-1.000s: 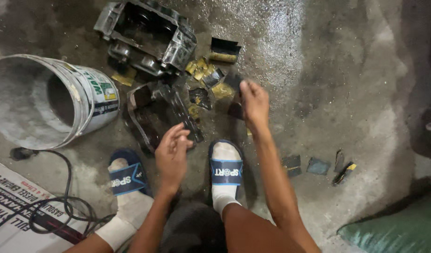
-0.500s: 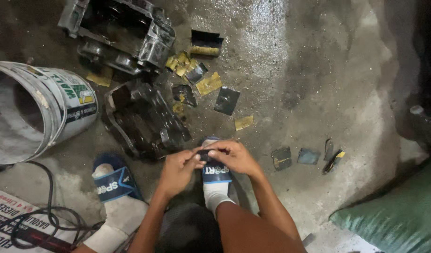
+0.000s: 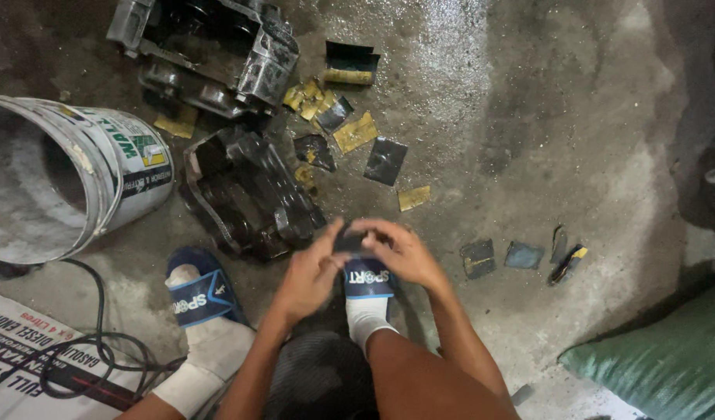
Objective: The person sits on the workshop floor and fits yellow gasket material onto a metal engine housing cover, pressing pieces into place by hand and dipping fingers into a bucket of liquid. They handle the housing, turn it, and press the gasket pieces around its edges.
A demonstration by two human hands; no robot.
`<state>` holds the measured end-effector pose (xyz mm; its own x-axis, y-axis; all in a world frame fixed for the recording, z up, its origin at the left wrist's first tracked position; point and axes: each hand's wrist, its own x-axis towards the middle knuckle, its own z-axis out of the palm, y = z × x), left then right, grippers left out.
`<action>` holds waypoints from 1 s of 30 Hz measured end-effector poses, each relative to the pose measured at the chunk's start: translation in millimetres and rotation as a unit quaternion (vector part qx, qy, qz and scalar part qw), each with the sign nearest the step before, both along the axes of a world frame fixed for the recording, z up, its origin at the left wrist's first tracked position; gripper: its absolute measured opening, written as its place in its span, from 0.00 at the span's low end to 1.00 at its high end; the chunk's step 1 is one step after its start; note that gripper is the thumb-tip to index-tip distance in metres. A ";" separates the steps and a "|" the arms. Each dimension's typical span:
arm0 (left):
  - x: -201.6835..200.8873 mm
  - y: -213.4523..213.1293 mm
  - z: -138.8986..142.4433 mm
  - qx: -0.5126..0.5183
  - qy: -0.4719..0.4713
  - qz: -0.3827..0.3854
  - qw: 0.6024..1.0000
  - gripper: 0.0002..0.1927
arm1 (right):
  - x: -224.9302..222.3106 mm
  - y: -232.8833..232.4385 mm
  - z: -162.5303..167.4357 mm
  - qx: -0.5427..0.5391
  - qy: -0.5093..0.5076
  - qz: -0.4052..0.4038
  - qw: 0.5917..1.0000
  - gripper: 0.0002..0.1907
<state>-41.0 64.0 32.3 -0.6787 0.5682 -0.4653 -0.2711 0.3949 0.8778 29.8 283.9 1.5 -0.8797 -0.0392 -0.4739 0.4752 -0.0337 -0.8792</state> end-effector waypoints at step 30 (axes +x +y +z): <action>-6.6 -9.0 9.9 -0.061 0.232 0.197 0.950 0.12 | -194.9 48.5 -35.7 0.509 0.285 -0.047 0.811 0.16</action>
<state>-47.6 55.0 42.2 -0.9761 0.1877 -0.1099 -0.0140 0.4502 0.8928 -165.1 332.5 -34.2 -0.9436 0.1962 0.2668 0.0184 0.8354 -0.5493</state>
